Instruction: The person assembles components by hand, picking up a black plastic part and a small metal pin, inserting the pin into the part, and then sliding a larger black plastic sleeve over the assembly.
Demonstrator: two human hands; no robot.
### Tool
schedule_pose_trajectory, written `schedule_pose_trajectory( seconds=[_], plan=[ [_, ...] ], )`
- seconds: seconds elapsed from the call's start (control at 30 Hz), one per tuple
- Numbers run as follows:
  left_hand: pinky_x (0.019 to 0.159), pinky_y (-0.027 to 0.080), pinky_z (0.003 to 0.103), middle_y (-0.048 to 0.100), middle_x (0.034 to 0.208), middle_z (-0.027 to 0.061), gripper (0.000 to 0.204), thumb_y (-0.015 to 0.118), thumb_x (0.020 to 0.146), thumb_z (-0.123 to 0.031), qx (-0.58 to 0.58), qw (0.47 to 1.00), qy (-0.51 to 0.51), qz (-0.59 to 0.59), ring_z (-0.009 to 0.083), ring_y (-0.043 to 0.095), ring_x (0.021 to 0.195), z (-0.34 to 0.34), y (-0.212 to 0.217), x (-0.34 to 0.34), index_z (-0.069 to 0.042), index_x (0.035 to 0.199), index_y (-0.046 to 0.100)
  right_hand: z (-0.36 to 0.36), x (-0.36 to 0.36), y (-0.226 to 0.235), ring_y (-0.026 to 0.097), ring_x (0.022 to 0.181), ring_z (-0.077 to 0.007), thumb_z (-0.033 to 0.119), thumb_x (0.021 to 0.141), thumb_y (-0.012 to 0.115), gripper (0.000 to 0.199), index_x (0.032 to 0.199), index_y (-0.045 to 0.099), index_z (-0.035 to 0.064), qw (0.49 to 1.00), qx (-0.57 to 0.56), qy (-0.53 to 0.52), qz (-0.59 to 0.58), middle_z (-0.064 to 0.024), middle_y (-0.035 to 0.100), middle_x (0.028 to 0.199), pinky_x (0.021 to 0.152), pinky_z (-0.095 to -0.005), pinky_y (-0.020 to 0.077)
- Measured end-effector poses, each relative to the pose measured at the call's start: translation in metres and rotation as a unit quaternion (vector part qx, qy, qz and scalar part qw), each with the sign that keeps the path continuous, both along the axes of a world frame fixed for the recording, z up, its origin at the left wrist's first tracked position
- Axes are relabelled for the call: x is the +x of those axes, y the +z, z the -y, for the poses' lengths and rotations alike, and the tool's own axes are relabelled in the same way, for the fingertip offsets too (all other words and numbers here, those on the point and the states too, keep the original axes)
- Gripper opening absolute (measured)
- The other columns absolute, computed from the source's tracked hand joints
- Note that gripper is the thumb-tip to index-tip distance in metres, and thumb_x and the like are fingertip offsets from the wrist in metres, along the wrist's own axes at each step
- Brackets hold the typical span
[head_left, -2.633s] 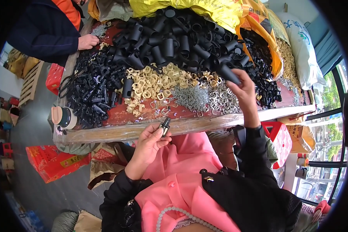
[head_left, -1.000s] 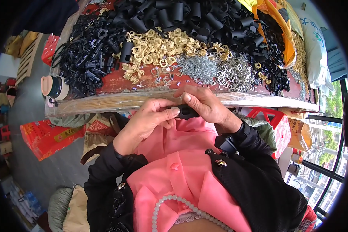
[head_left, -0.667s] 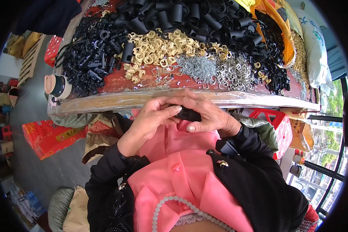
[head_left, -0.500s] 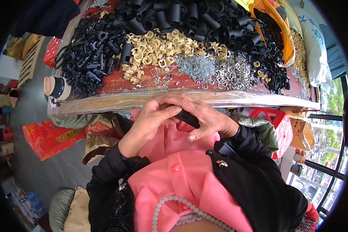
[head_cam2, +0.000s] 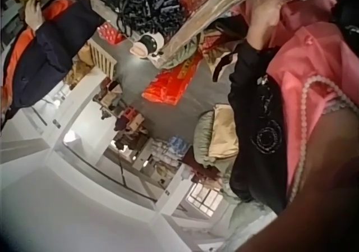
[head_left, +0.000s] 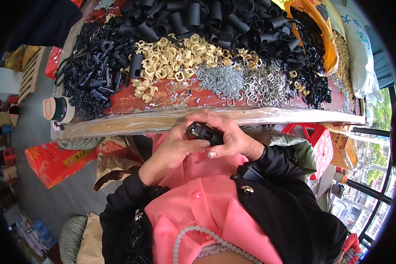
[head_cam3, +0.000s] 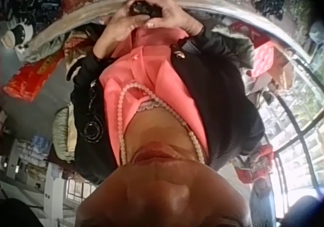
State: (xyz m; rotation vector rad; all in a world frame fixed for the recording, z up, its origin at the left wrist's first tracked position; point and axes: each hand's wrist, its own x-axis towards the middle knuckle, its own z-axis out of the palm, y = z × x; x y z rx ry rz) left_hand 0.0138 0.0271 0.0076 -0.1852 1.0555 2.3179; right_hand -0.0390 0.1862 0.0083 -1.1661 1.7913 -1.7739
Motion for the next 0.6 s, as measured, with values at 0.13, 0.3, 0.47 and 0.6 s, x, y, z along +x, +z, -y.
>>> schedule_pose_trajectory(
  seconds=[0.13, 0.3, 0.47, 0.6],
  plan=[
    [0.075, 0.045, 0.024, 0.052, 0.096, 0.0038, 0.042, 0.063, 0.070, -0.002, 0.002, 1.000, -0.002, -0.001, 0.0125, 0.052, 0.087, -0.001, -0.001, 0.000, -0.003, 0.108, 0.045, 0.000, 0.003, 0.001, 0.049, 0.094, -0.0263, 0.043, 0.062, 0.068, 0.072, 0.113, 0.042, -0.0016, 1.000, -0.012, -0.020, -0.017, -0.0130, 0.052, 0.098, 0.083, -0.0354, 0.0372],
    [0.078, 0.042, 0.026, 0.050, 0.099, 0.0033, 0.043, 0.065, 0.068, -0.004, -0.002, 1.000, -0.004, -0.004, 0.0139, 0.051, 0.090, -0.001, 0.001, 0.004, -0.003, 0.106, 0.045, 0.000, 0.008, 0.005, 0.051, 0.090, -0.0249, 0.042, 0.062, 0.069, 0.068, 0.108, 0.045, -0.0015, 0.998, -0.032, -0.046, -0.009, -0.0120, 0.053, 0.095, 0.081, -0.0342, 0.0386],
    [0.077, 0.042, 0.025, 0.050, 0.099, 0.0027, 0.038, 0.064, 0.068, -0.003, -0.001, 1.000, 0.001, 0.006, 0.0131, 0.050, 0.092, -0.004, 0.007, 0.009, -0.003, 0.102, 0.049, -0.004, 0.013, 0.008, 0.051, 0.088, -0.0227, 0.040, 0.062, 0.069, 0.064, 0.106, 0.047, -0.0013, 0.998, -0.019, -0.058, -0.014, -0.0112, 0.053, 0.092, 0.079, -0.0328, 0.0393],
    [0.078, 0.042, 0.026, 0.050, 0.098, 0.0030, 0.042, 0.065, 0.067, -0.004, -0.007, 1.000, -0.001, -0.012, 0.0131, 0.049, 0.094, -0.004, 0.008, 0.013, -0.002, 0.105, 0.047, -0.004, 0.017, 0.014, 0.051, 0.086, -0.0209, 0.037, 0.063, 0.069, 0.059, 0.103, 0.048, -0.0006, 0.998, -0.021, -0.058, -0.026, -0.0107, 0.053, 0.090, 0.079, -0.0315, 0.0395]
  ],
)
